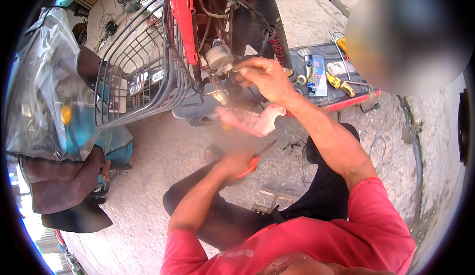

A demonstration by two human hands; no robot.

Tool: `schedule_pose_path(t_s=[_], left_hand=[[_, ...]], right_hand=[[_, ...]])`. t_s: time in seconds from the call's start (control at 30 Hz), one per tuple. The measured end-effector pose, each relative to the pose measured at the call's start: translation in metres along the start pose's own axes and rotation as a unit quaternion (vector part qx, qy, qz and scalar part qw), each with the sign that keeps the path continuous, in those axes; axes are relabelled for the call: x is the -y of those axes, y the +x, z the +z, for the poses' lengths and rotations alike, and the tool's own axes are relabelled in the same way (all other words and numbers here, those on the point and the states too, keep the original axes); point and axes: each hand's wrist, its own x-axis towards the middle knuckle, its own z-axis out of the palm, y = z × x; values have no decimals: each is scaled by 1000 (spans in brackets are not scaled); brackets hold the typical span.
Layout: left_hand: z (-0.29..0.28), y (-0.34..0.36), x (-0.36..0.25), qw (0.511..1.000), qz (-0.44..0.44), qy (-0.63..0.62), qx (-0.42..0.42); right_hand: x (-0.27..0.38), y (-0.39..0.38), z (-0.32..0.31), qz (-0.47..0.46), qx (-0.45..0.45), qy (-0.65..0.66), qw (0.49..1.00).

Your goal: The person twists wires together, strips a wire using scissors, and applies electrical tape to a wiring connection on a red electric bicycle.

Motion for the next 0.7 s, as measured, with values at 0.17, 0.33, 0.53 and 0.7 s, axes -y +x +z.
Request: schedule_pose_path(t_s=[0.17, 0.33, 0.53, 0.7], left_hand=[[102, 70, 67, 999, -42, 3, 13], [118, 87, 63, 998, -39, -17, 44], [36, 41, -4, 980, 61, -73, -175], [-58, -21, -52, 892, 132, -200, -384]], right_hand=[[0, -1, 2, 7, 2, 12, 1000], [-2, -2, -3, 9, 0, 32, 999], [-10, -2, -5, 67, -28, 120, 990], [9, -7, -1, 111, 20, 18, 993]])
